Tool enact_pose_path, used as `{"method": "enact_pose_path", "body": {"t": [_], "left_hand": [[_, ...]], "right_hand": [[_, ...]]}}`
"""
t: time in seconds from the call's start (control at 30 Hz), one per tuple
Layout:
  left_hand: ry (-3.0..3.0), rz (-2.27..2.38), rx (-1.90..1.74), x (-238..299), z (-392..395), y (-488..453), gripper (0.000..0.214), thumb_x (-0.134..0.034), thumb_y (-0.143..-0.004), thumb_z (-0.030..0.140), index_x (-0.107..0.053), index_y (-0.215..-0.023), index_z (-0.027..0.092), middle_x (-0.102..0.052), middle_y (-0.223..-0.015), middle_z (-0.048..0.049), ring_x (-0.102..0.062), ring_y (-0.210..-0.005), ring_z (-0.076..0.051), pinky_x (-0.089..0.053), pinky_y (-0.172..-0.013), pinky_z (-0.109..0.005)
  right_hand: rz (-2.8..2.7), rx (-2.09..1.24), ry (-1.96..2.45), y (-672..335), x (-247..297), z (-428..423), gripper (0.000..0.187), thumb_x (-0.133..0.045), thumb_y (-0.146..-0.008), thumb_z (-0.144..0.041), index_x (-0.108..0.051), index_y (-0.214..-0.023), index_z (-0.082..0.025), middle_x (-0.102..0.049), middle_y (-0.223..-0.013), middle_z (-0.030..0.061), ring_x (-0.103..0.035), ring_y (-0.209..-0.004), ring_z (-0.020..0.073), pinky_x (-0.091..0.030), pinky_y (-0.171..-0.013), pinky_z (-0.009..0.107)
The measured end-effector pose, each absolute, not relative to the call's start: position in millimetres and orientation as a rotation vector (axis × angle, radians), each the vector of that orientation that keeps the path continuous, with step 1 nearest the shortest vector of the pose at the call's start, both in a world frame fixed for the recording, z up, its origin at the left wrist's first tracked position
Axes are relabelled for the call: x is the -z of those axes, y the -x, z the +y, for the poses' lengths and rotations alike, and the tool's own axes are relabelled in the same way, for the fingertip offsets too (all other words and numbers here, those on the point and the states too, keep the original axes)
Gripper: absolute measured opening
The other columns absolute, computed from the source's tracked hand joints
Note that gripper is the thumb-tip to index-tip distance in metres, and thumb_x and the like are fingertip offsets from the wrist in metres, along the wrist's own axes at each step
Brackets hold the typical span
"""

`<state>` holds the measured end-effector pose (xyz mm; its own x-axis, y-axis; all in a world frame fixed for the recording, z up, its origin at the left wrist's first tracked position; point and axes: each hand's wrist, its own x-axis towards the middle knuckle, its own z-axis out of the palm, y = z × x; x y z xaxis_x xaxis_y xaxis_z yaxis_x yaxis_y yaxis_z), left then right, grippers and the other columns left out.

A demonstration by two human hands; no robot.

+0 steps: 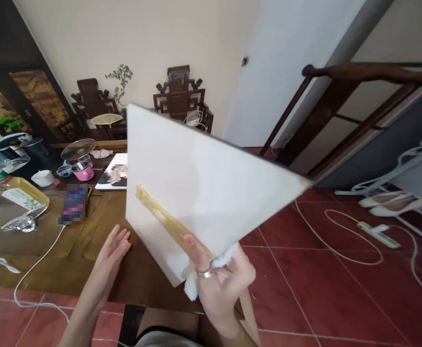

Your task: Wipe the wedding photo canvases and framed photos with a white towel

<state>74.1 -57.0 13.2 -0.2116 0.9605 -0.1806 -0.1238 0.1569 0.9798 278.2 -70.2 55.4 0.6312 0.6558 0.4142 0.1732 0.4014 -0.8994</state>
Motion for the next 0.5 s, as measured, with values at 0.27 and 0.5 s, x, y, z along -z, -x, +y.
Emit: {"method": "enact_pose_path", "body": {"t": [0.27, 0.5], "left_hand": [[-0.463, 1.269, -1.456, -16, -60, -110, 0.052, -0.070, -0.079, 0.045, -0.056, -0.122, 0.020, -0.066, -0.126, -0.0114, -0.061, -0.118, -0.029, -0.055, -0.090, -0.034], [-0.455, 1.448, -1.402, -31, -42, -73, 0.032, -0.057, -0.092, 0.033, -0.059, -0.119, 0.015, -0.072, -0.112, -0.0114, -0.071, -0.099, -0.026, -0.058, -0.081, -0.033]], "right_hand": [[-0.407, -0.962, 1.009, -262, -47, -62, 0.038, -0.079, -0.070, -0.031, -0.064, -0.103, -0.017, -0.076, -0.094, 0.0071, -0.072, -0.079, 0.0234, -0.061, -0.069, 0.035], [-0.273, -0.970, 1.225, -315, -11, -74, 0.047, -0.082, -0.057, -0.051, -0.068, -0.085, -0.016, -0.072, -0.068, 0.0038, -0.067, -0.054, 0.0223, -0.056, -0.048, 0.034]]}}
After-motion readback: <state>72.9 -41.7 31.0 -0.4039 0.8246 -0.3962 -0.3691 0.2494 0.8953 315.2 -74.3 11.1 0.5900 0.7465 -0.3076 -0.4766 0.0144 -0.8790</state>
